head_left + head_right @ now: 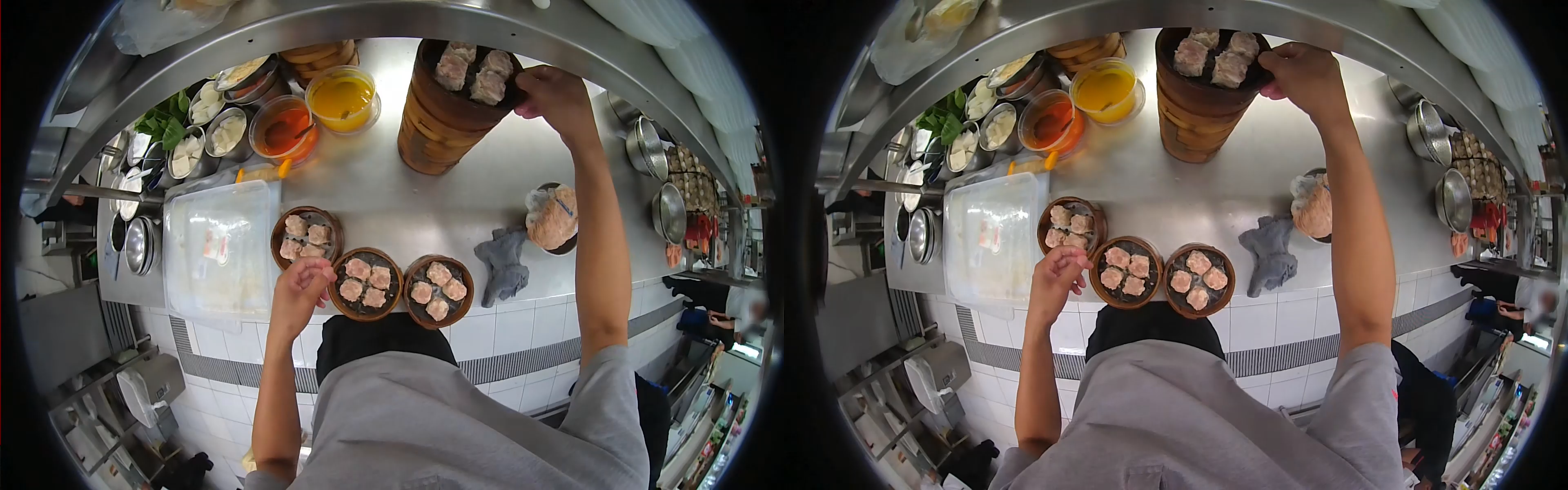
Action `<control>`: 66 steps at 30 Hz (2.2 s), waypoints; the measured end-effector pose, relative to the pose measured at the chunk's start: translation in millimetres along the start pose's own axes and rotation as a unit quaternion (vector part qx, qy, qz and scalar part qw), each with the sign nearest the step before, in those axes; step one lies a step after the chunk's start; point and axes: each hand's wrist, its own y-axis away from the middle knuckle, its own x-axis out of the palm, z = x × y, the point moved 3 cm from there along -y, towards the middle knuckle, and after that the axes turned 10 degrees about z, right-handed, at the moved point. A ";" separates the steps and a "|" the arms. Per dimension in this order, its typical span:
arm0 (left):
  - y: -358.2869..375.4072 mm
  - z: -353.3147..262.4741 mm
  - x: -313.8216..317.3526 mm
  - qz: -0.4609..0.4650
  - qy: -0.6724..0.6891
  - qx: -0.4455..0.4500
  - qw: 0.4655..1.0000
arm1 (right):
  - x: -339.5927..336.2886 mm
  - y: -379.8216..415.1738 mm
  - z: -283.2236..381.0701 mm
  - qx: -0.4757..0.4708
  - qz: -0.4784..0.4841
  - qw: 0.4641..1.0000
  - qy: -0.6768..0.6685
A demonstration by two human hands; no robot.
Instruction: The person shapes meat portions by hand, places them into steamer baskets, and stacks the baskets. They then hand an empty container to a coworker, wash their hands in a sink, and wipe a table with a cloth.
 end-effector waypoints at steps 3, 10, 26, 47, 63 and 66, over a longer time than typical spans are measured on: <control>1.7 -2.7 -1.3 -0.006 0.000 0.006 1.000 | 0.4 40.1 5.9 -0.032 -0.071 0.997 -0.006; 20.6 12.6 -21.9 -0.034 0.018 -0.008 0.999 | 94.6 181.3 -123.2 0.010 0.262 0.945 0.195; 15.7 15.4 10.6 0.057 0.017 -0.006 0.998 | 19.3 182.9 -79.4 0.037 0.156 0.982 0.101; 7.9 3.5 29.1 0.073 0.012 0.031 0.997 | -47.9 92.7 18.9 -0.043 -0.141 0.988 -0.052; 22.2 24.7 33.4 0.069 0.041 -0.004 0.997 | -16.3 9.9 31.0 -0.230 -0.197 0.953 0.024; 23.4 23.5 29.8 0.062 0.051 -0.005 0.997 | -19.2 15.8 34.0 -0.173 -0.180 0.968 0.024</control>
